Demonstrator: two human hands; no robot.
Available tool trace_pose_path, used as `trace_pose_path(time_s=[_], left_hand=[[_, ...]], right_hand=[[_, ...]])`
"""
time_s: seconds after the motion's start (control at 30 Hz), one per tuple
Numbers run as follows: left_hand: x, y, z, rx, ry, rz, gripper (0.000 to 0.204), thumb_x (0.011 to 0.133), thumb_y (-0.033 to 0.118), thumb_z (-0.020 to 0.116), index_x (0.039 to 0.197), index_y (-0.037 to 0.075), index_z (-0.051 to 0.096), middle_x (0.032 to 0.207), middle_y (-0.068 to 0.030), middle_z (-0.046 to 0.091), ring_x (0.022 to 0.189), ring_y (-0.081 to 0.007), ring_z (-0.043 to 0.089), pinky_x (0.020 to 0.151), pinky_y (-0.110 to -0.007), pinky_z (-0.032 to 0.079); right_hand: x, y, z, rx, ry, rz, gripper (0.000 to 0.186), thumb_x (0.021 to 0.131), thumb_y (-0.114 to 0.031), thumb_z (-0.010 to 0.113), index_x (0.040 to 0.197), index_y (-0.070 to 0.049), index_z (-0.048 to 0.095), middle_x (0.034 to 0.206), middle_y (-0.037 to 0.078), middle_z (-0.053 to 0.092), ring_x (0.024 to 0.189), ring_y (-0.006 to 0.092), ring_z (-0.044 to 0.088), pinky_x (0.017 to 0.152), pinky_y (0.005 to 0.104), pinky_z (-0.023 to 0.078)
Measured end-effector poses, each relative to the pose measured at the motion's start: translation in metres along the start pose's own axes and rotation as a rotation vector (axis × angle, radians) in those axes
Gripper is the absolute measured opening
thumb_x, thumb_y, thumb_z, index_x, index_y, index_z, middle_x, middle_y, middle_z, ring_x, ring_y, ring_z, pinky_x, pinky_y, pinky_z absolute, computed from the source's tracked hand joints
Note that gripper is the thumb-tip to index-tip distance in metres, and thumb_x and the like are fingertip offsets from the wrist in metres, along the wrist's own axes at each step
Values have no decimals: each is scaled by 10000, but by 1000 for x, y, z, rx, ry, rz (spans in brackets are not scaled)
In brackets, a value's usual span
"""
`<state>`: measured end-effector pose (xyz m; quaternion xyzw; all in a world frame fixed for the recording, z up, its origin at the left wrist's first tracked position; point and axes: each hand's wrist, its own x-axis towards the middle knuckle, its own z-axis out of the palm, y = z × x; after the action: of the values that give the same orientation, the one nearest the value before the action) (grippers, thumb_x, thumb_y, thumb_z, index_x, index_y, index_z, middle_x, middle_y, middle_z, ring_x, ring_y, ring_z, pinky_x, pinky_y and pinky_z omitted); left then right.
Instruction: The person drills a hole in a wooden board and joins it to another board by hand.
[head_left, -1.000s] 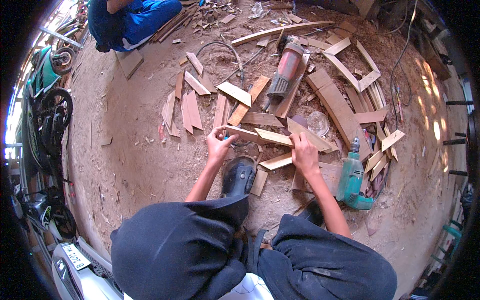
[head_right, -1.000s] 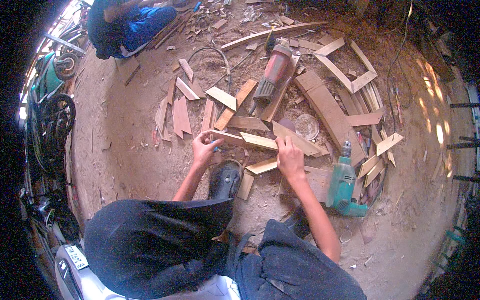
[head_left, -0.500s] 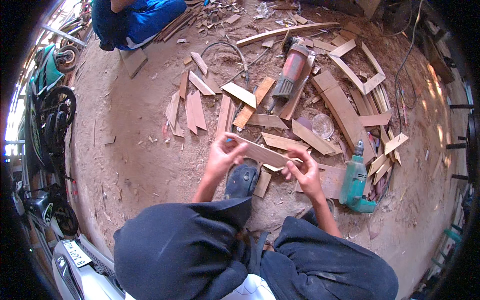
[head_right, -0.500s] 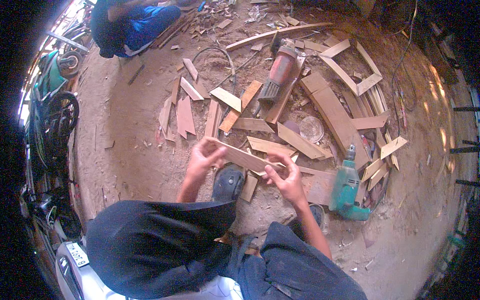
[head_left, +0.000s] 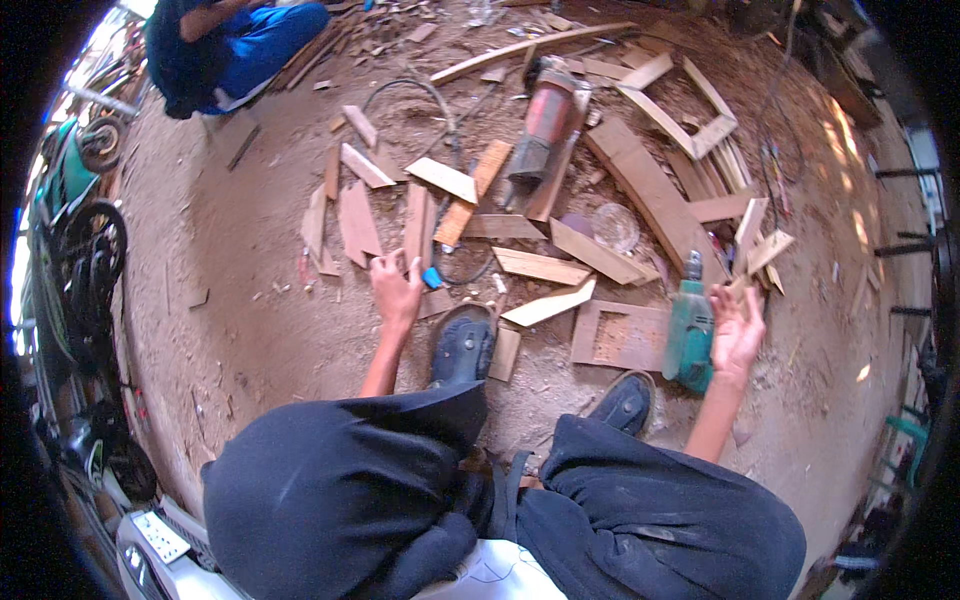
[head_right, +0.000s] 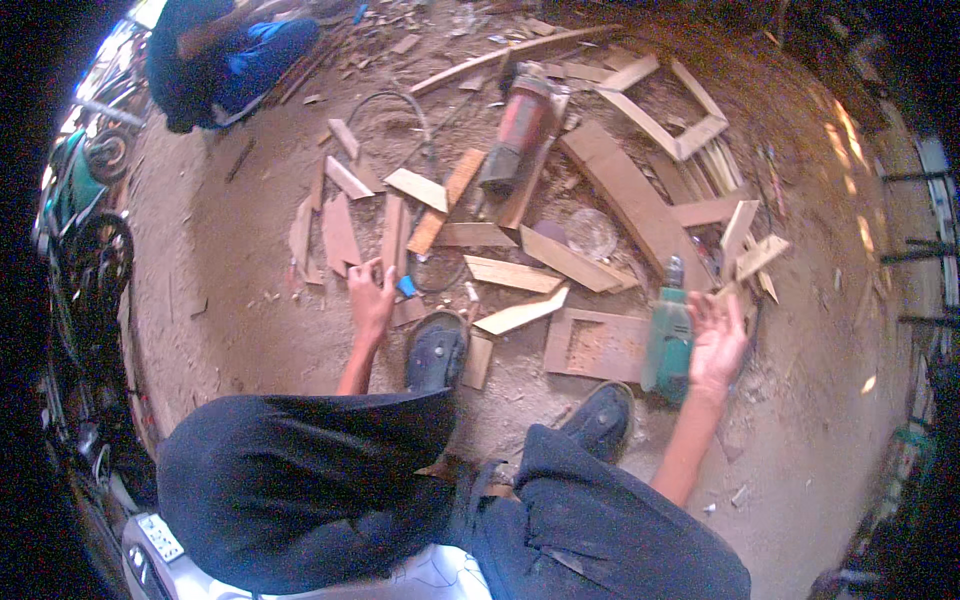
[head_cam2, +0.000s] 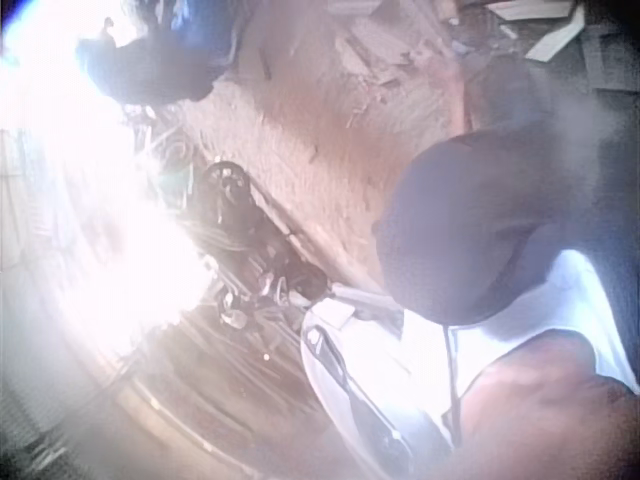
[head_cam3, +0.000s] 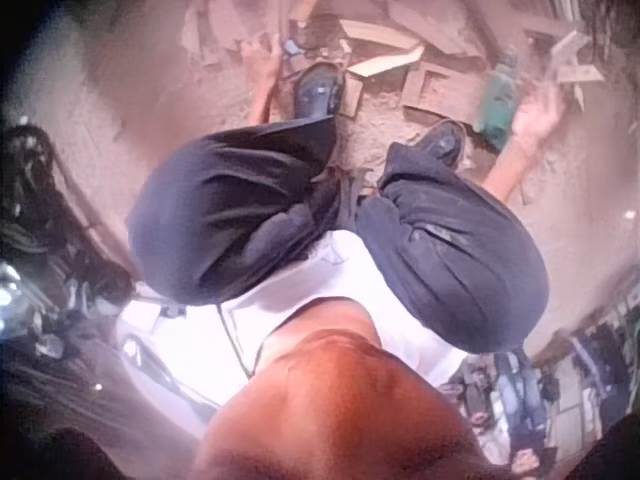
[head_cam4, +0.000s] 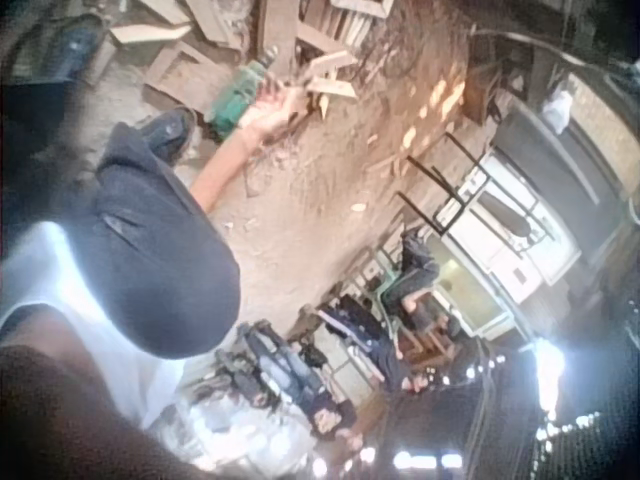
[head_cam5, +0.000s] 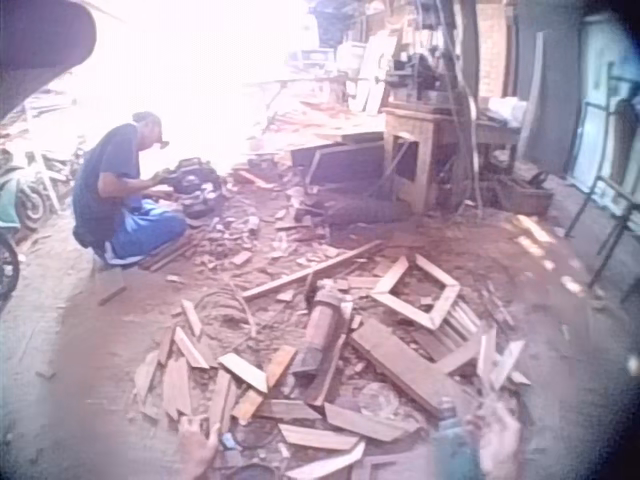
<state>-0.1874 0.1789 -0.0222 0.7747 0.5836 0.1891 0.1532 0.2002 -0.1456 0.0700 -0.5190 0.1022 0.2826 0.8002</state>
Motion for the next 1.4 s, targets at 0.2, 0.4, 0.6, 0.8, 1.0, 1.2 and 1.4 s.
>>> trace_pose_path(time_s=[0.2, 0.4, 0.6, 0.8, 1.0, 1.2, 1.4], left_hand=[[-4, 7, -11, -22, 40, 2, 344, 780, 268, 719, 999, 26, 612, 924, -143, 616, 902, -305, 567, 818, -408, 455], [4, 27, -32, -326, 181, -164, 263, 757, 158, 706, 923, 5, 570, 860, -110, 604, 850, -215, 587, 757, -334, 478], [9, 47, -83, -881, 296, -70, 362, 832, -59, 588, 1164, -9, 452, 1025, -101, 552, 952, -198, 591, 781, -304, 543], [8, 77, -96, -1337, 30, -68, 455, 782, -86, 601, 1215, -35, 470, 1090, -121, 517, 1008, -243, 582, 834, -377, 580], [-22, 91, -40, -1421, -501, -299, 519, 720, -86, 651, 1213, -2, 513, 1102, -113, 568, 999, -196, 591, 874, -315, 532], [-46, 85, -16, -1160, -605, -387, 383, 768, -25, 643, 1144, -21, 569, 1062, -138, 621, 882, -181, 643, 786, -292, 549], [-9, 40, -26, -1214, -234, -428, 318, 826, -15, 594, 1141, -33, 555, 1012, -136, 609, 844, -190, 634, 747, -315, 571]], right_hand=[[-39, 63, 49, -279, 8, -91, 238, 903, -102, 572, 1120, -26, 509, 965, 77, 553, 775, 223, 646, 613, 297, 540], [-52, 72, 55, -343, -68, -95, 190, 890, -73, 579, 1069, -22, 541, 916, 60, 554, 715, 168, 631, 590, 275, 526], [-58, 87, 53, -400, -115, -7, 172, 887, -83, 583, 1045, -22, 553, 885, 54, 566, 701, 147, 622, 584, 260, 512], [-62, 84, 59, -461, -151, -7, 134, 897, -91, 590, 1015, -34, 565, 827, 30, 591, 695, 114, 613, 576, 231, 476], [-56, 74, 46, -537, -144, -125, 100, 888, -83, 606, 982, -58, 584, 808, -4, 593, 672, 70, 585, 563, 214, 445], [-57, 70, 36, -657, -234, -304, 205, 903, -146, 586, 1071, -29, 590, 942, 46, 628, 865, 138, 608, 776, 269, 476], [-60, 69, 69, -1402, -366, -878, 520, 787, -195, 678, 1254, -35, 518, 1275, 153, 525, 1237, 309, 444, 1053, 406, 335]])
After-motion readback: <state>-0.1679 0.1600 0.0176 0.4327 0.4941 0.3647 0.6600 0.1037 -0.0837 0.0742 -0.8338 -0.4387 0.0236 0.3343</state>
